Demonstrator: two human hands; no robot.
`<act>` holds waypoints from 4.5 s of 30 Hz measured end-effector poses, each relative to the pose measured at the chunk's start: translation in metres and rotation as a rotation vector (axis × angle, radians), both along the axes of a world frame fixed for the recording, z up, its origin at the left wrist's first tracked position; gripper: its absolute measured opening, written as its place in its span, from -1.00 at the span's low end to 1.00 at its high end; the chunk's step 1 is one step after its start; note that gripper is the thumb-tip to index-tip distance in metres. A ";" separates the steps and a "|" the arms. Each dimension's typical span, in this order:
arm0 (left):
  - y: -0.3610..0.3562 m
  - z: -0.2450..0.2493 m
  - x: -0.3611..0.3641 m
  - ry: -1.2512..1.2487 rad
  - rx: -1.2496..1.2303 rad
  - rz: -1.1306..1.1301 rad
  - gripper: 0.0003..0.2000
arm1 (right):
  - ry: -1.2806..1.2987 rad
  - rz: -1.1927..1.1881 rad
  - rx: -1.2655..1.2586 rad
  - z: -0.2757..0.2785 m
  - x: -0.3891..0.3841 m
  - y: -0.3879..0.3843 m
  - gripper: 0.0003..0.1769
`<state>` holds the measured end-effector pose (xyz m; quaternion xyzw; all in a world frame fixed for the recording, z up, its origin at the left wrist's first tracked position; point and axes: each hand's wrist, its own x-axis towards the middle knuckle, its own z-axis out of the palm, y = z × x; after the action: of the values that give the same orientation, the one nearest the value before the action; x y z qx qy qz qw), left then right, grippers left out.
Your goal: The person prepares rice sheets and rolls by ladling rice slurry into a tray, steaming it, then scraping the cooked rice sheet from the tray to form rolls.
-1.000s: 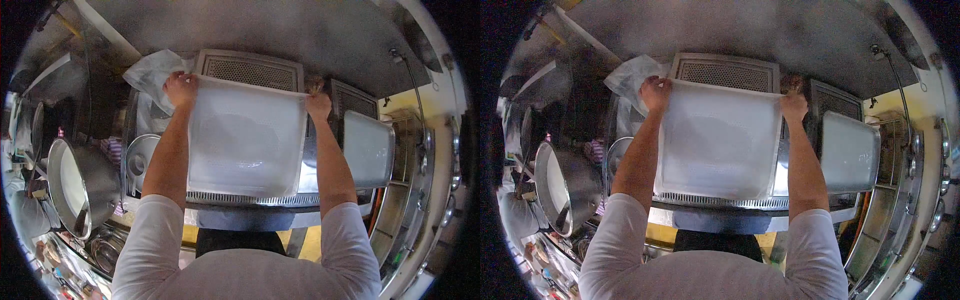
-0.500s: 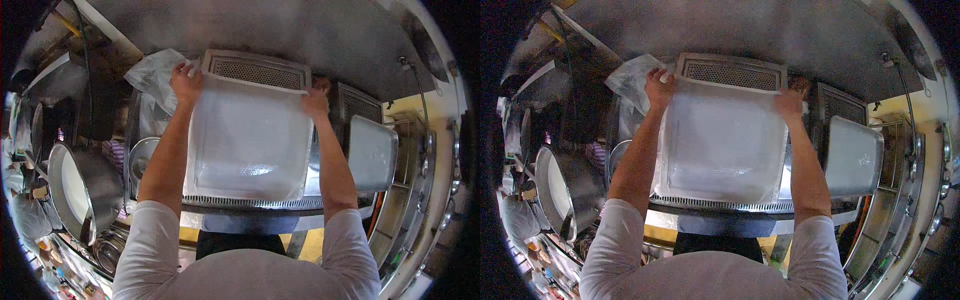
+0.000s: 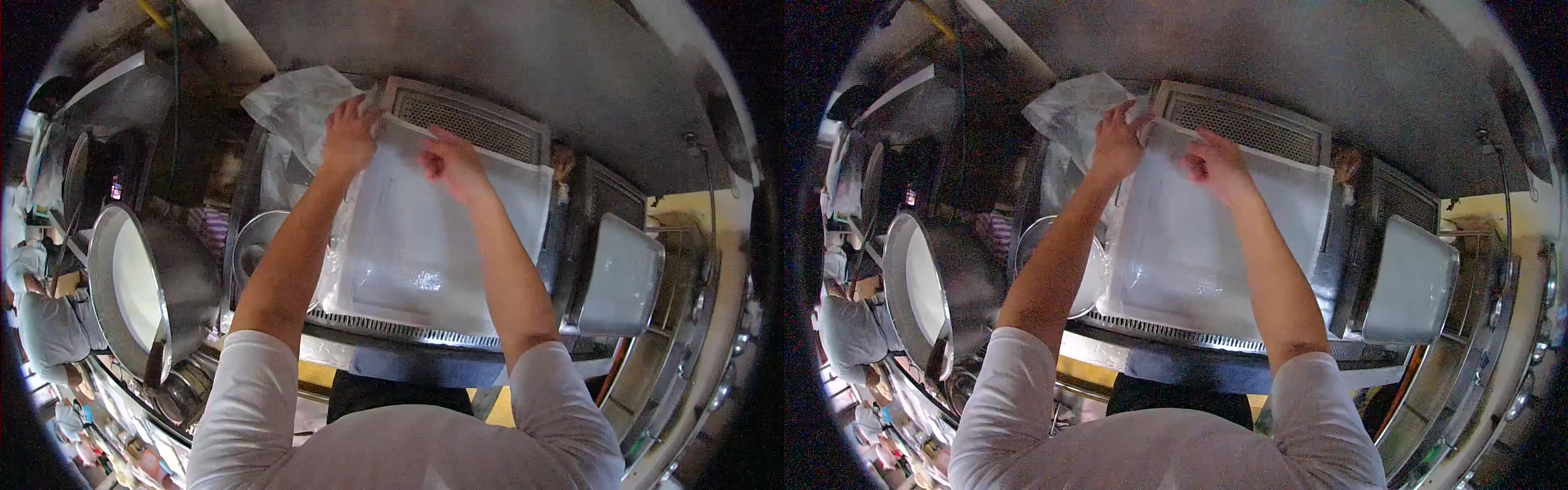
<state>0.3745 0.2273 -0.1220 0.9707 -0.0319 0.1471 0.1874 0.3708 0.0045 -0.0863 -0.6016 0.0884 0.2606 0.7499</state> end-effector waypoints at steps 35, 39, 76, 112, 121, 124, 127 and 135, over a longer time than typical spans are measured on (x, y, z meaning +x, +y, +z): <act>-0.030 0.052 -0.263 0.469 0.309 -0.499 -0.75 | -0.658 0.843 -1.029 0.017 -0.237 -0.025 -0.73; -0.027 0.057 -0.257 0.593 0.240 -0.473 -0.63 | -0.360 1.073 -1.485 0.044 -0.244 -0.128 -0.71; -0.092 0.094 -0.388 0.542 -0.428 0.080 -0.83 | -0.702 0.141 -1.727 -0.025 0.023 -0.213 -0.19; 0.008 0.100 -0.475 0.237 -0.578 0.172 -0.83 | 0.104 0.768 -0.658 0.001 -0.200 0.003 -0.74; -0.046 0.110 -0.447 0.219 -0.531 0.047 -0.82 | -0.595 0.640 -1.233 -0.005 -0.254 -0.230 -0.69; -0.069 0.115 -0.434 0.205 -0.500 -0.029 -0.82 | -0.175 0.282 -0.953 0.004 -0.259 -0.291 -0.66; -0.092 0.120 -0.428 0.207 -0.486 -0.095 -0.82 | -0.569 0.036 -1.401 -0.020 -0.244 -0.400 -0.74; -0.110 0.125 -0.448 0.349 -0.416 -0.116 -0.80 | -0.441 0.503 -1.864 -0.083 -0.249 -0.543 -0.63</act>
<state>-0.0730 0.1175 0.0026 0.9185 -0.0236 -0.0301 0.3936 0.1222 -0.5382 -0.1697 -0.9875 -0.0137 0.1206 -0.1008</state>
